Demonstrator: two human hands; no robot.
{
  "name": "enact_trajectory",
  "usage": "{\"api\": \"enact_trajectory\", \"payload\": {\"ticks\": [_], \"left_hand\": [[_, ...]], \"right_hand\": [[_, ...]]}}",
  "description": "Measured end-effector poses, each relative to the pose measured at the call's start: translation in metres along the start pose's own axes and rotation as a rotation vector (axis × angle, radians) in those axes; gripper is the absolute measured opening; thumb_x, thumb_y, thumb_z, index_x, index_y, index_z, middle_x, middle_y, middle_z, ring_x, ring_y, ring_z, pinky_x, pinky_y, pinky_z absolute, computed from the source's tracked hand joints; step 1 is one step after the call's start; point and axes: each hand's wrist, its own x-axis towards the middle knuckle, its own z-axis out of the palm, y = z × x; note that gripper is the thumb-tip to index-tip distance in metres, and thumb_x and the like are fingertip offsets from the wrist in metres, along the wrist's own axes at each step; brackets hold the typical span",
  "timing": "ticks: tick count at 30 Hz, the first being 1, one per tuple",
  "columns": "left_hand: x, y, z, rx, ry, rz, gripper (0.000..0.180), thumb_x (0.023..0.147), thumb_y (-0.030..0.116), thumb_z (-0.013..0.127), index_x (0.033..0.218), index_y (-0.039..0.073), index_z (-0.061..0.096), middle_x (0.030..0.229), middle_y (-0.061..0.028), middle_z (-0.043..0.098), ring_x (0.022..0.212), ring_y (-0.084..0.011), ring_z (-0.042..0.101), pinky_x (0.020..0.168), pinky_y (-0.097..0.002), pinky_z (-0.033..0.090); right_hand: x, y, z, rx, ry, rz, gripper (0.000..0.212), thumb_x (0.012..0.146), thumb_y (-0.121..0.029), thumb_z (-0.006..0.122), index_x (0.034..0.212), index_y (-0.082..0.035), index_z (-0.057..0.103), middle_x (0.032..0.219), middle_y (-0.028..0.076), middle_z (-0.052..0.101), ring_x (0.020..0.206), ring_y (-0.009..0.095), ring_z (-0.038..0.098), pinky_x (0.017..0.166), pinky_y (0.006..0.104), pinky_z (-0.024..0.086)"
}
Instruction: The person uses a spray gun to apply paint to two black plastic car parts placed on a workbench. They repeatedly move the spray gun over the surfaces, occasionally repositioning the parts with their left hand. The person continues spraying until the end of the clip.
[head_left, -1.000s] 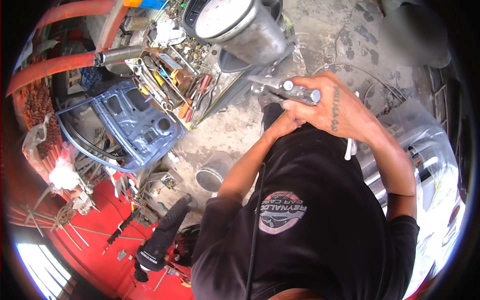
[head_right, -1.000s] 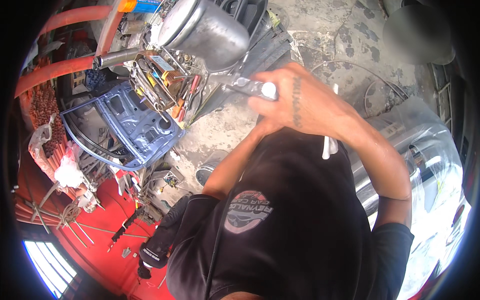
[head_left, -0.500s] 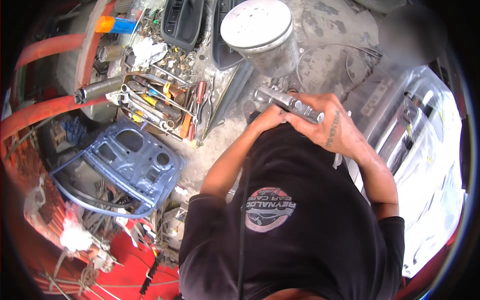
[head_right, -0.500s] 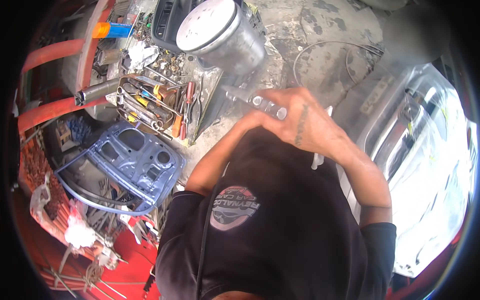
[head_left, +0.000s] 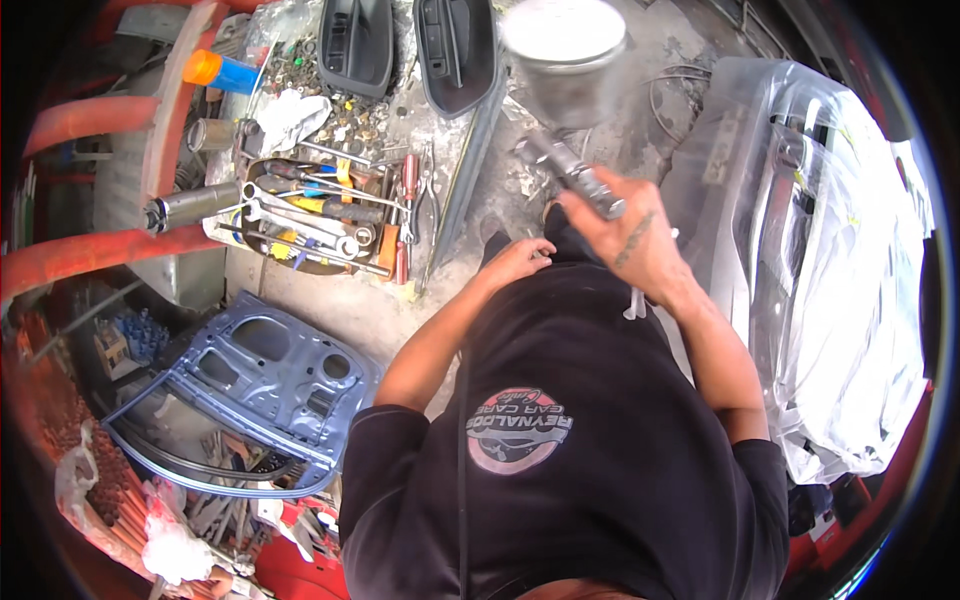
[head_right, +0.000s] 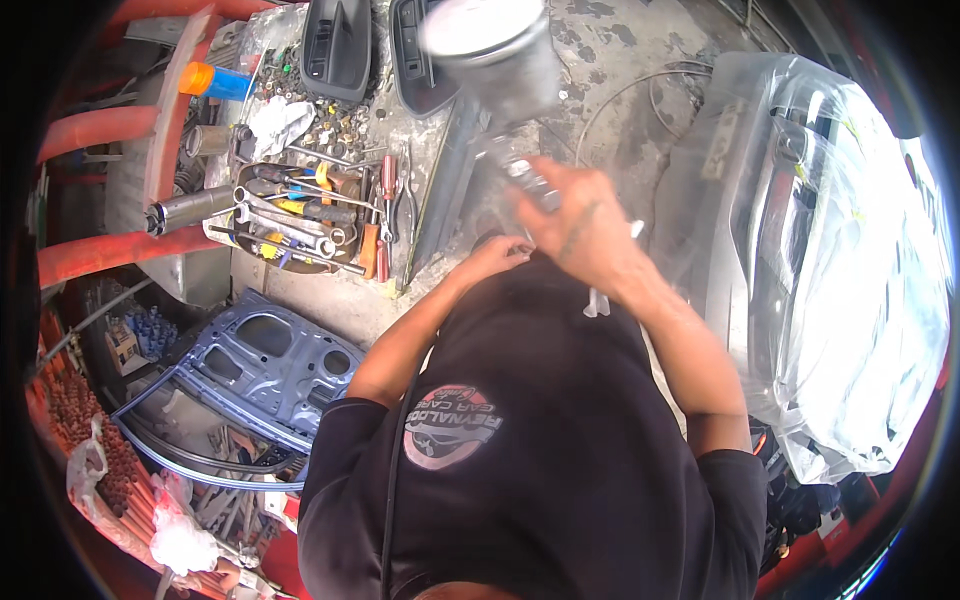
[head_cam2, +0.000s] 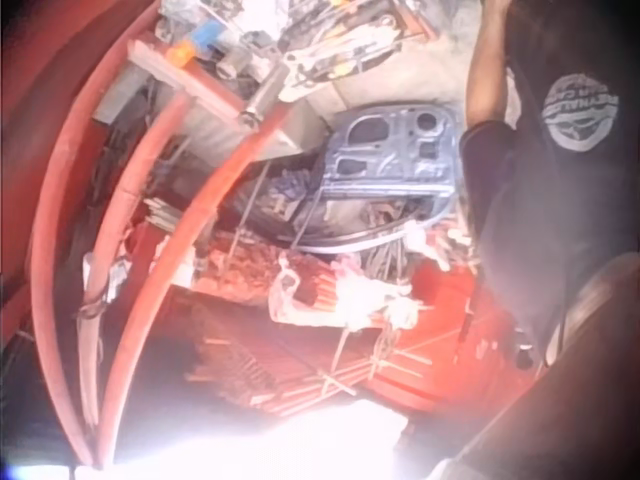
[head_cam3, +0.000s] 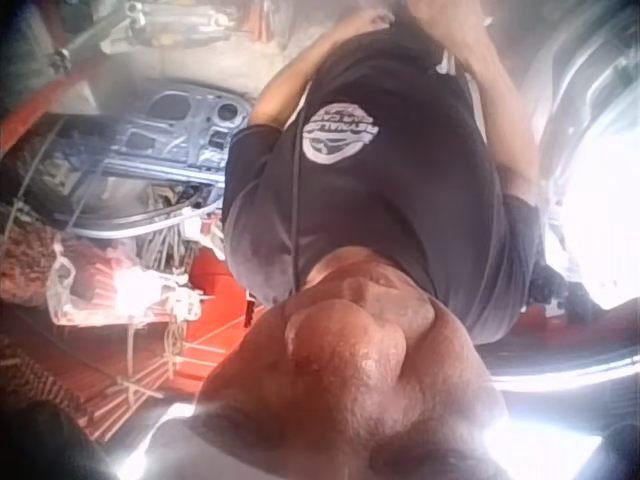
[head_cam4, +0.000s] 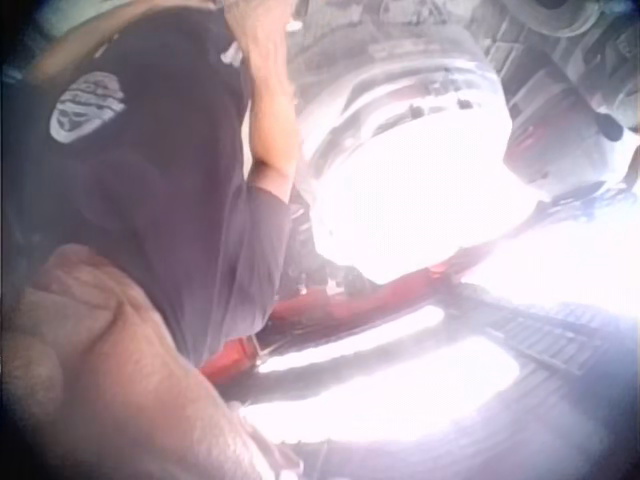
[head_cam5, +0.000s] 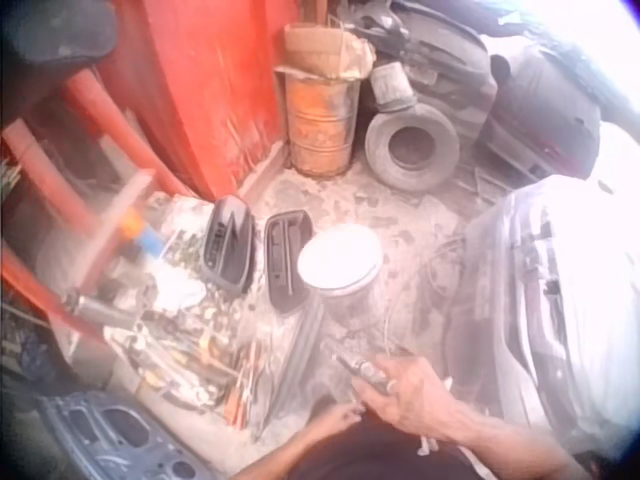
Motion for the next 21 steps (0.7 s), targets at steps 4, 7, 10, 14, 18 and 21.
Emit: {"api": "enact_trajectory", "payload": {"ticks": [4,7,10,14,18,21], "left_hand": [[0.005,-0.021,0.013,-0.128,0.106,0.129,0.032,0.093,0.018,0.069,0.122,0.002,0.068,0.111,-0.0180,0.072,0.105,-0.0329,0.069,0.092,-0.0420,0.053],[-0.018,0.023,-0.004,0.028,0.087,0.115,0.033,0.093,0.018,0.069,0.121,0.001,0.068,0.110,-0.0182,0.072,0.105,-0.0329,0.070,0.092,-0.0420,0.053],[-0.026,0.020,-0.002,-0.003,0.018,0.021,0.033,0.093,0.018,0.069,0.122,0.001,0.068,0.112,-0.0177,0.073,0.103,-0.0311,0.070,0.091,-0.0408,0.054],[-0.028,0.024,-0.001,-0.046,-0.004,-0.040,0.033,0.093,0.017,0.069,0.123,0.002,0.068,0.114,-0.0167,0.072,0.100,-0.0285,0.071,0.090,-0.0398,0.054],[-0.024,0.029,0.001,-0.072,0.043,-0.018,0.033,0.094,0.018,0.069,0.123,0.003,0.068,0.114,-0.0151,0.072,0.098,-0.0269,0.071,0.088,-0.0394,0.055],[-0.021,0.031,0.003,-0.077,0.075,-0.003,0.033,0.093,0.017,0.069,0.123,0.003,0.068,0.113,-0.0139,0.072,0.098,-0.0263,0.070,0.087,-0.0394,0.054]], "right_hand": [[-0.007,-0.020,0.021,0.012,-0.097,-0.045,0.040,0.091,-0.021,0.074,0.120,0.006,0.068,0.092,0.028,0.072,0.082,0.031,0.074,0.077,0.0368,0.055],[-0.008,-0.022,0.013,0.057,-0.093,0.006,0.043,0.090,-0.023,0.072,0.120,0.008,0.067,0.091,0.032,0.070,0.083,0.039,0.073,0.077,0.0402,0.056],[-0.002,-0.007,-0.004,-0.082,-0.064,0.056,0.045,0.091,-0.023,0.071,0.121,0.009,0.066,0.082,0.032,0.068,0.074,0.031,0.073,0.071,0.0393,0.055],[0.030,0.012,-0.023,-0.225,0.064,-0.011,0.041,0.093,-0.023,0.069,0.119,0.009,0.067,0.061,0.024,0.058,0.052,0.030,0.060,0.059,0.0429,0.048],[0.049,0.014,-0.030,-0.256,0.296,-0.067,0.034,0.094,-0.023,0.068,0.114,0.005,0.068,0.060,0.022,0.055,0.054,0.038,0.055,0.058,0.0420,0.046],[0.044,0.011,-0.037,-0.219,0.228,0.000,0.032,0.094,-0.023,0.068,0.113,0.004,0.068,0.061,0.022,0.057,0.055,0.038,0.055,0.058,0.0420,0.046]]}}
